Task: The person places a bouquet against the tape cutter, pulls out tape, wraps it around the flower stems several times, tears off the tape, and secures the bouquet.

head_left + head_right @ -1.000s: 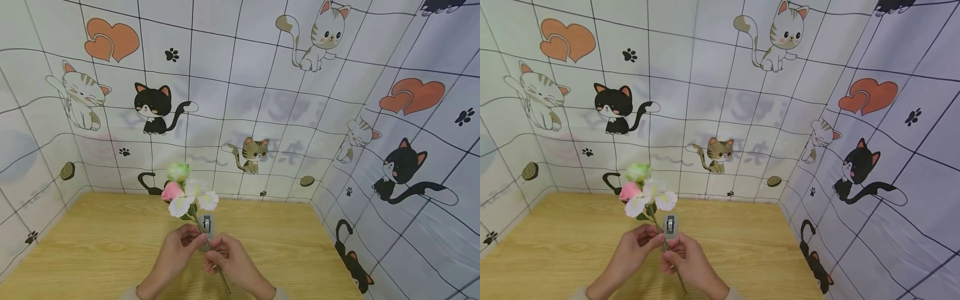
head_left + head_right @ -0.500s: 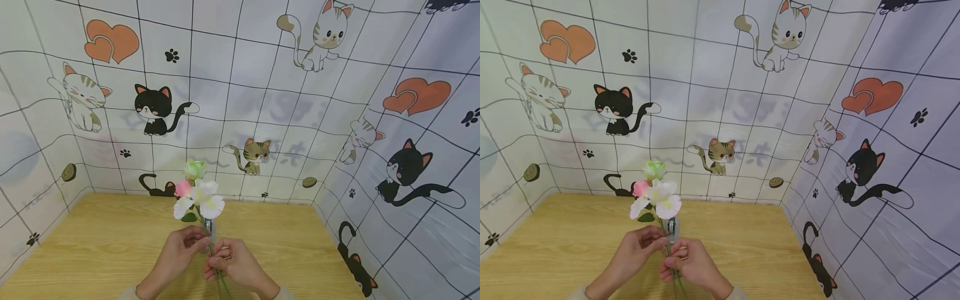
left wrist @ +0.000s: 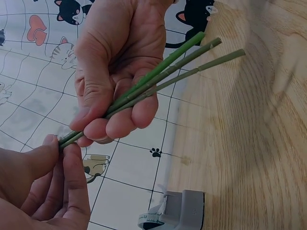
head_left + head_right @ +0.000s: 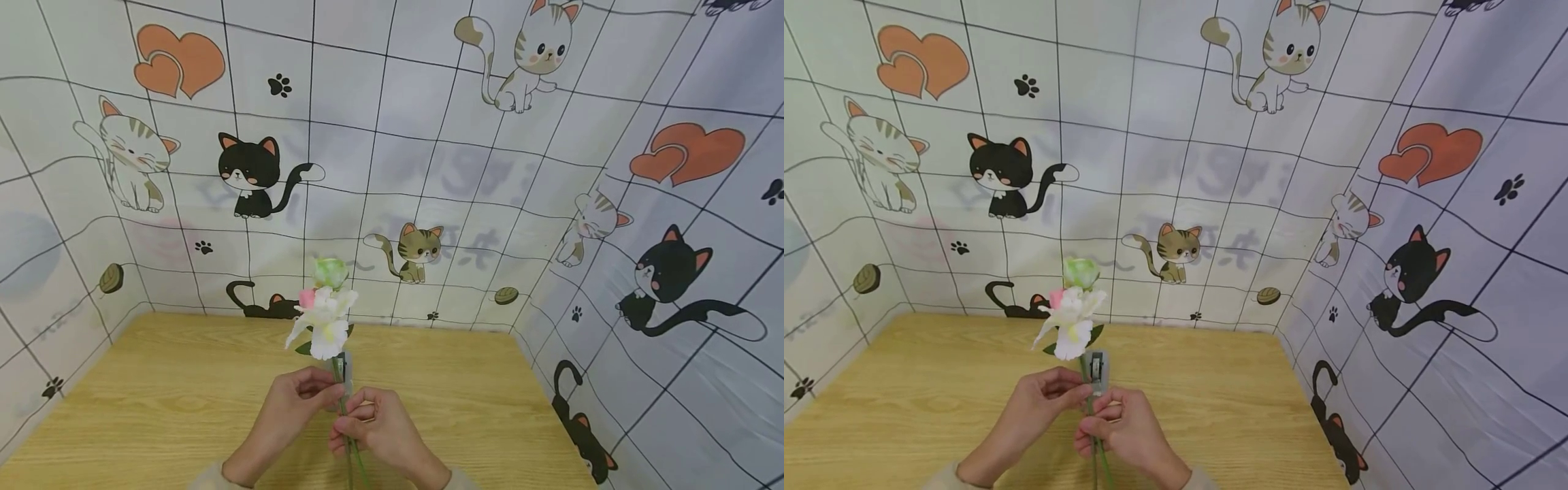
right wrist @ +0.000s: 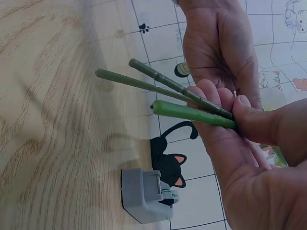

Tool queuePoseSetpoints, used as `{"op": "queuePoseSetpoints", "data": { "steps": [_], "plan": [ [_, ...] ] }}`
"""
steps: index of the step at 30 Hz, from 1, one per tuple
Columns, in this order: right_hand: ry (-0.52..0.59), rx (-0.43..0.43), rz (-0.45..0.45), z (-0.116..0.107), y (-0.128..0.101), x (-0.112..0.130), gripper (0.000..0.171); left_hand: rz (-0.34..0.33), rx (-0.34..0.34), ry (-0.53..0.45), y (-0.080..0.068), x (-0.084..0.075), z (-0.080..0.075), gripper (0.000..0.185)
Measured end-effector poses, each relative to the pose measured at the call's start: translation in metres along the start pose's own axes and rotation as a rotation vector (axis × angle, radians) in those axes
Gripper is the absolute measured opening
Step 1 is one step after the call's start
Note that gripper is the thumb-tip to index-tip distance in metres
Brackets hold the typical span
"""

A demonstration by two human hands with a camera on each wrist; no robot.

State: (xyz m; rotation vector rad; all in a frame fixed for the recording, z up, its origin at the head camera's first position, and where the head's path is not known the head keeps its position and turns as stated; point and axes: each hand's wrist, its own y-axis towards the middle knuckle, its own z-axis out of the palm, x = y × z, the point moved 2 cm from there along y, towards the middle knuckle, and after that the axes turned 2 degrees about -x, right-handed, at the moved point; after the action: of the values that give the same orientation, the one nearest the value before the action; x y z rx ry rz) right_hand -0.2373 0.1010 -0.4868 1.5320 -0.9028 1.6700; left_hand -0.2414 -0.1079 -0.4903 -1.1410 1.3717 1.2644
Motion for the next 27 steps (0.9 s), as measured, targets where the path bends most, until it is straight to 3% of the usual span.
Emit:
{"op": "queuePoseSetpoints", "data": {
  "steps": [2, 5, 8, 9, 12, 17, 27],
  "plan": [
    [0.0, -0.005, 0.0, 0.001, 0.001, 0.0, 0.018, 0.112, 0.012, -0.025, 0.006, 0.017, -0.002, 0.033],
    [-0.009, 0.0, 0.003, 0.001, 0.001, -0.001, 0.018, 0.186, 0.021, -0.024, 0.009, 0.026, -0.004, 0.031],
    [-0.041, 0.015, -0.002, 0.001, 0.001, -0.001, 0.019, 0.15, 0.028, 0.013, 0.006, 0.016, -0.004, 0.028],
    [-0.053, 0.022, -0.002, 0.0, 0.0, -0.001, 0.019, 0.087, 0.021, 0.039, 0.001, 0.005, -0.003, 0.03],
    [-0.071, 0.041, -0.002, -0.001, 0.0, -0.001, 0.019, 0.031, 0.028, 0.09, -0.003, -0.007, -0.002, 0.025],
    [-0.088, 0.062, -0.001, -0.003, -0.001, -0.001, 0.014, -0.026, 0.015, 0.086, -0.006, -0.013, 0.0, 0.022],
    [-0.121, 0.08, -0.001, -0.005, 0.0, -0.003, 0.026, 0.037, 0.046, 0.111, -0.009, -0.017, 0.0, 0.015]
  ]
}}
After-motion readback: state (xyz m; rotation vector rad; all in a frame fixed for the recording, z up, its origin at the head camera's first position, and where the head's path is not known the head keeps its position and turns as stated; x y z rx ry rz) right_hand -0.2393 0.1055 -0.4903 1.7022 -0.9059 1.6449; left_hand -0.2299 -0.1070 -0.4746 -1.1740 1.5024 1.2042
